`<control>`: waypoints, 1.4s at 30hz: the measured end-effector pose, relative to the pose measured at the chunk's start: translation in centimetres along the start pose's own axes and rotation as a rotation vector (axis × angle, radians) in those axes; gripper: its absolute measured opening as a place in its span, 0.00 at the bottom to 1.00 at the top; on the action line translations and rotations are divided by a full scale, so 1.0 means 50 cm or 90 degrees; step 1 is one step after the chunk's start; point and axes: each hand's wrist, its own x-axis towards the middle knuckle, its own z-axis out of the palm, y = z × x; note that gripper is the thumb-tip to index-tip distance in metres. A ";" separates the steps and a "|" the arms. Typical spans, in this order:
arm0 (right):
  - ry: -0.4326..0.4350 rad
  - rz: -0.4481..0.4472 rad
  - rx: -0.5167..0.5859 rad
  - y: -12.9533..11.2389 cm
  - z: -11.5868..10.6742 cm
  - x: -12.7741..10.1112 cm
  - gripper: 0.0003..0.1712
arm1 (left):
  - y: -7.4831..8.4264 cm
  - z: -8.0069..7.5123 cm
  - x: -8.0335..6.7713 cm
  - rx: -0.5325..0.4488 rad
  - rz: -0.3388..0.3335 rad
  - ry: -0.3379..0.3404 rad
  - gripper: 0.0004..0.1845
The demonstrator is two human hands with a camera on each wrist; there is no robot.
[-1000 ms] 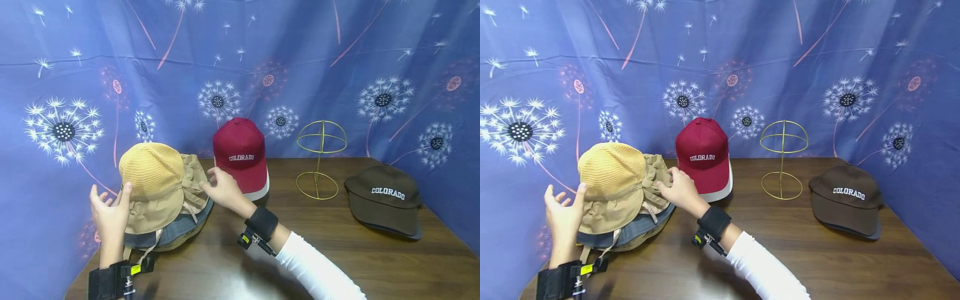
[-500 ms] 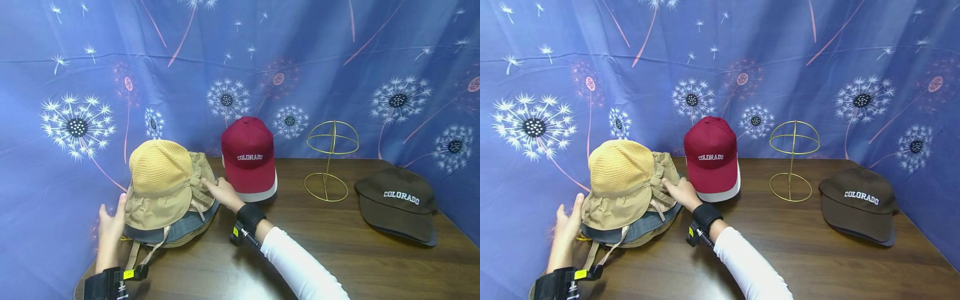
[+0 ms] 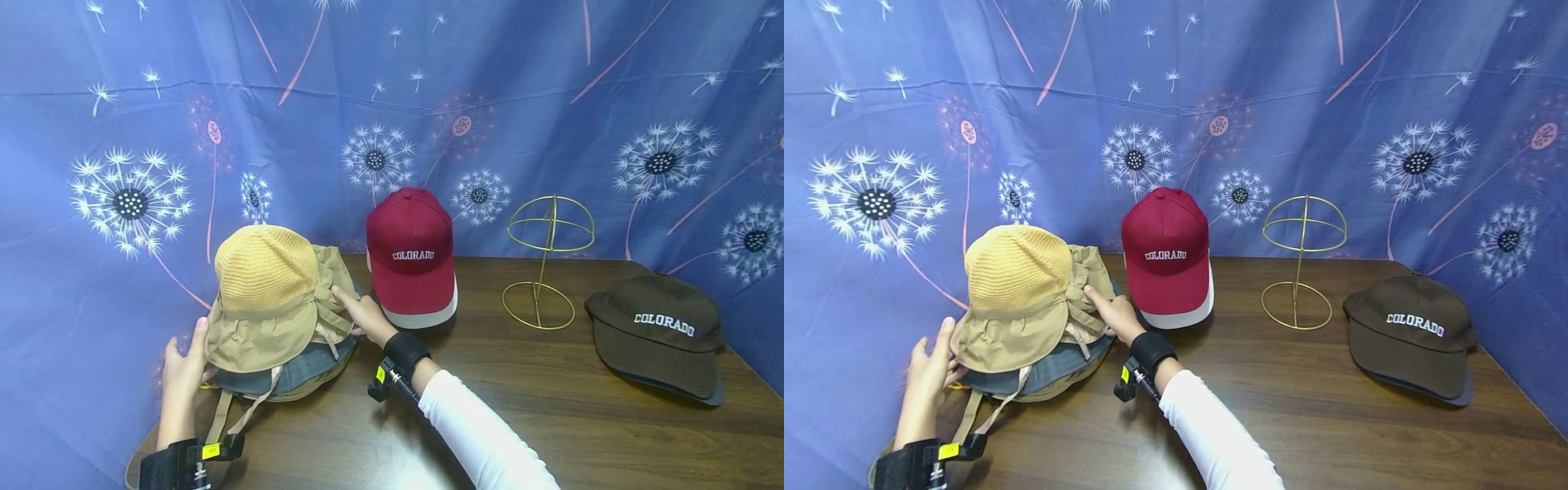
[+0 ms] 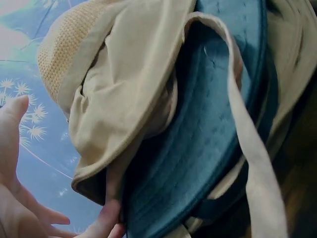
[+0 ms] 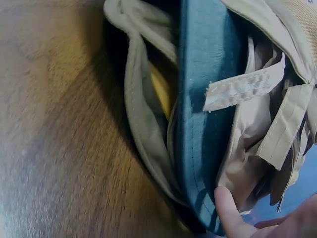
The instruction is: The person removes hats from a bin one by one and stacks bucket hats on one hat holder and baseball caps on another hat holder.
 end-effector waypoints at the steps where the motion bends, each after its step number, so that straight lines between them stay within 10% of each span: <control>1: -0.005 0.005 0.017 0.000 0.001 0.001 0.60 | 0.001 -0.001 -0.001 -0.013 0.000 -0.006 0.54; 18: -0.047 0.030 0.150 -0.007 0.021 0.008 0.39 | -0.028 -0.001 0.014 -0.179 -0.060 -0.177 0.56; 27: 0.058 -0.035 -0.140 -0.025 0.028 -0.004 0.35 | -0.027 -0.007 0.000 -0.116 -0.006 -0.192 0.46; 35: 0.116 -0.080 -0.086 -0.035 0.019 -0.003 0.19 | 0.025 -0.025 -0.037 0.165 0.082 -0.035 0.36; 42: 0.105 -0.111 0.093 -0.049 0.028 -0.002 0.20 | 0.052 -0.006 -0.047 -0.030 0.110 0.065 0.35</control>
